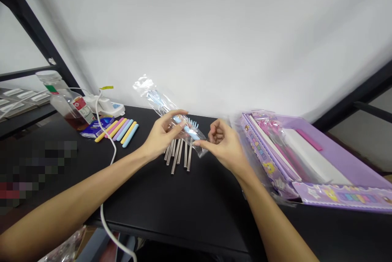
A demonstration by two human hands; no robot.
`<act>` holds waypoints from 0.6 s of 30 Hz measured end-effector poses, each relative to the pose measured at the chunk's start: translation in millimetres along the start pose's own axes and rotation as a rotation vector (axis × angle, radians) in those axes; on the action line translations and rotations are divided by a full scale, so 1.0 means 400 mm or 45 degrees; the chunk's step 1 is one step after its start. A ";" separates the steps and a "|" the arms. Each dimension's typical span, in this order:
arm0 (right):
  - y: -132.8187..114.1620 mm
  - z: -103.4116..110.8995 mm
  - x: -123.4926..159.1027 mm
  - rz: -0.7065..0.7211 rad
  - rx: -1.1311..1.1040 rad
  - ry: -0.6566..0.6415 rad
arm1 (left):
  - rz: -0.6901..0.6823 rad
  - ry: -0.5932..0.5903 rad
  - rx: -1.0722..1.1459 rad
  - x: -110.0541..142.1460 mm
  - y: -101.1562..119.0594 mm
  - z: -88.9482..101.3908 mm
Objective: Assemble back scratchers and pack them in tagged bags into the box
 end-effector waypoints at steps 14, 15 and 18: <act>-0.050 -0.058 0.041 0.054 -0.099 -0.673 | 0.050 -0.006 0.044 -0.020 -0.010 0.033; -0.058 -0.061 0.050 0.074 -0.061 -0.744 | 0.077 0.002 0.111 -0.023 -0.012 0.039; -0.071 -0.065 0.056 0.165 0.143 -0.748 | 0.149 0.004 0.235 -0.024 -0.018 0.041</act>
Point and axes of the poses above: each hand's wrist, its own x-axis away from the middle knuckle, its own z-axis out of the back of the hand, y = z × x, the point moved 10 cm from there along -x, towards the middle knuckle, and after that the axes turned 1 degree about -z, right-handed, at the moved point
